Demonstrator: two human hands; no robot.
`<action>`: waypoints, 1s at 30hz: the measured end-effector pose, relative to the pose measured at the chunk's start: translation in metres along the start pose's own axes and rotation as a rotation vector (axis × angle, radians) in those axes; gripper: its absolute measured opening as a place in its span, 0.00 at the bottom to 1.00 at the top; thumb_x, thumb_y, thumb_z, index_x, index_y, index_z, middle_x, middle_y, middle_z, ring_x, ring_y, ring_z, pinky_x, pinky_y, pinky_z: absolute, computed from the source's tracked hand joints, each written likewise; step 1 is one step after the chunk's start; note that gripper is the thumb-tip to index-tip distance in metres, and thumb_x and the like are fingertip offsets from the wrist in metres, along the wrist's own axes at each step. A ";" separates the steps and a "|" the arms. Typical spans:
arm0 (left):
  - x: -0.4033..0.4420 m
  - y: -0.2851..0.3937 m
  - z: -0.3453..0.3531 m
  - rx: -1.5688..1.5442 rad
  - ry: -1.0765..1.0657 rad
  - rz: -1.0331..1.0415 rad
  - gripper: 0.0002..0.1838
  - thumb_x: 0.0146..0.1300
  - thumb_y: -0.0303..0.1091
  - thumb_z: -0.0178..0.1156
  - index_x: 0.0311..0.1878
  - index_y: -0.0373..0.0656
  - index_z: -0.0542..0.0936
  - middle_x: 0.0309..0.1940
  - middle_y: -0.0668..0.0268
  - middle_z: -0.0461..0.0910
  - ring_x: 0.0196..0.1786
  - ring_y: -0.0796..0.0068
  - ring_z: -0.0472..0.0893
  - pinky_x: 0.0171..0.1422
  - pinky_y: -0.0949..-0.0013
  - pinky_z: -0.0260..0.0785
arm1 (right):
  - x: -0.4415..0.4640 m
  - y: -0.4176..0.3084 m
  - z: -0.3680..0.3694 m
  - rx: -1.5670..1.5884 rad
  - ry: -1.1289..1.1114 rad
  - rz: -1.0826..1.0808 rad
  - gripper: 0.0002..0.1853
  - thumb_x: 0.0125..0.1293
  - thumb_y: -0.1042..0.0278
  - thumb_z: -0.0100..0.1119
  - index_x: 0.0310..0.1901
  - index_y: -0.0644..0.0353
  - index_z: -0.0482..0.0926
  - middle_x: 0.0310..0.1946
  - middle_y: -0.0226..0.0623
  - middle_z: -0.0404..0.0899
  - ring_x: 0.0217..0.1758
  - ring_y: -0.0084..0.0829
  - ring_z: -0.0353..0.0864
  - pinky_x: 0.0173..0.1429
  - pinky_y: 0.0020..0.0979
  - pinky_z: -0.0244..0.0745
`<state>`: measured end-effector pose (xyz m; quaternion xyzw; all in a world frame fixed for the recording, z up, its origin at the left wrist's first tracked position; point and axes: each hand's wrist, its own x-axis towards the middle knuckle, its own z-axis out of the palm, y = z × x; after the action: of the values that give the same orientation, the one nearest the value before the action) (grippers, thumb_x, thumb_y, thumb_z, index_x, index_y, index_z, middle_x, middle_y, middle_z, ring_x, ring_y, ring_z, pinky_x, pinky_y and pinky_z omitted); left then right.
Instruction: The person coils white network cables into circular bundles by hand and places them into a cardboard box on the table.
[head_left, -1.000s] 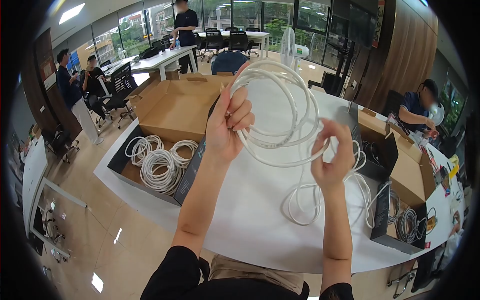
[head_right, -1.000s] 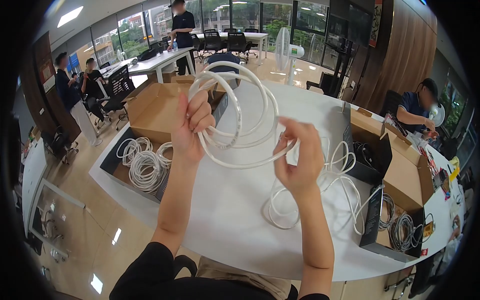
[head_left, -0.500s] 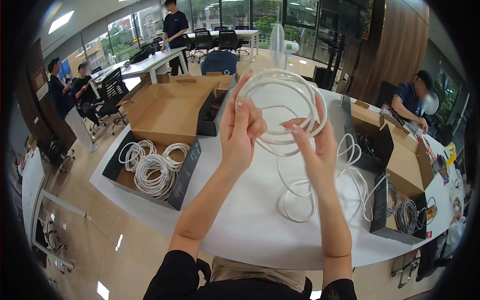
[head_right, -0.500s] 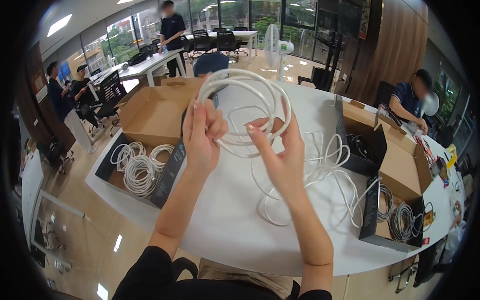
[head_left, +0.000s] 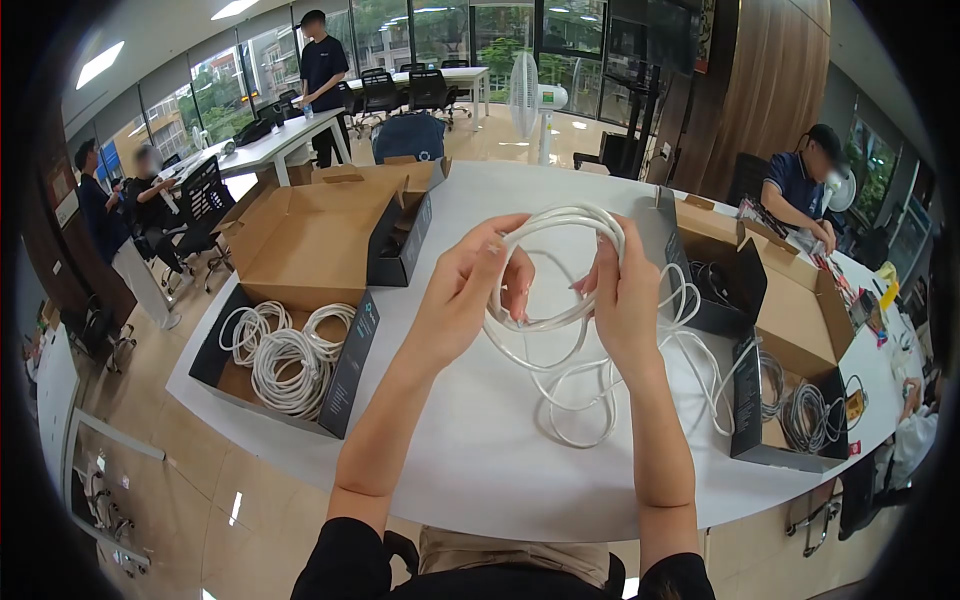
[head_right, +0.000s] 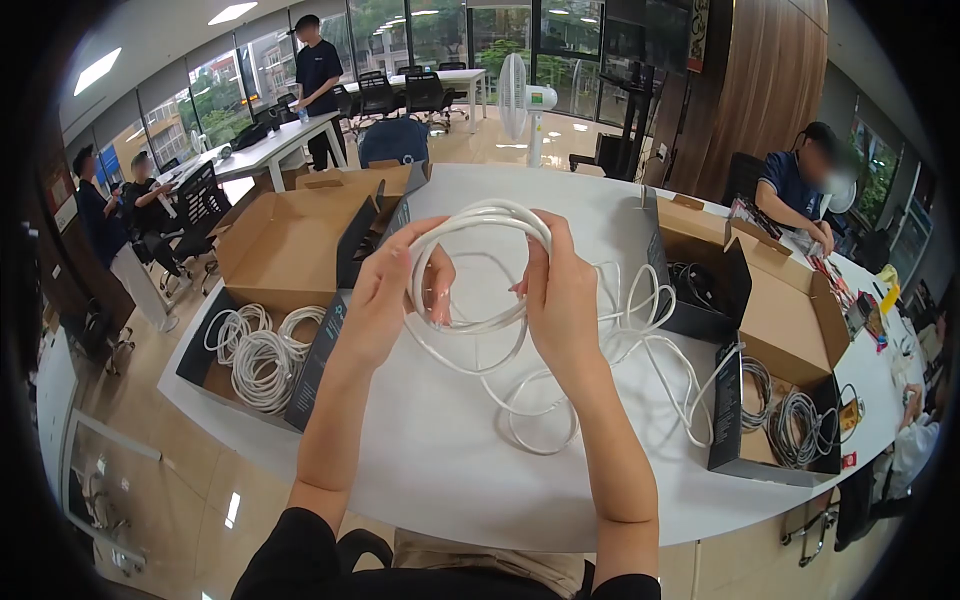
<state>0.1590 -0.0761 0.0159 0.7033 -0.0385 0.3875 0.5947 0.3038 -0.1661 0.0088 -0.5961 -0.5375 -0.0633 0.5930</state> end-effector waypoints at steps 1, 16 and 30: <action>0.000 0.002 -0.004 -0.028 -0.042 -0.039 0.24 0.71 0.44 0.36 0.56 0.31 0.64 0.23 0.69 0.67 0.21 0.84 0.68 0.28 0.77 0.66 | 0.000 -0.001 -0.001 -0.005 -0.007 -0.020 0.11 0.68 0.75 0.41 0.51 0.62 0.66 0.12 0.35 0.68 0.16 0.24 0.72 0.23 0.27 0.69; -0.007 0.022 -0.024 -0.789 -0.244 0.020 0.18 0.69 0.43 0.40 0.53 0.39 0.64 0.23 0.76 0.56 0.23 0.87 0.56 0.26 0.81 0.51 | 0.003 0.016 0.000 0.197 -0.279 -0.388 0.15 0.64 0.57 0.47 0.35 0.61 0.76 0.22 0.33 0.76 0.35 0.31 0.75 0.66 0.45 0.54; 0.002 -0.002 -0.054 -1.039 -0.201 -0.189 0.16 0.69 0.45 0.41 0.46 0.42 0.69 0.19 0.80 0.51 0.16 0.90 0.48 0.16 0.84 0.38 | -0.001 -0.007 -0.036 0.358 -0.121 -0.320 0.33 0.23 0.52 0.80 0.32 0.59 0.75 0.17 0.21 0.64 0.20 0.13 0.59 0.23 0.18 0.48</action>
<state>0.1340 -0.0279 0.0153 0.3502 -0.2184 0.1928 0.8902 0.3183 -0.1965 0.0233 -0.3914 -0.6624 -0.0244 0.6383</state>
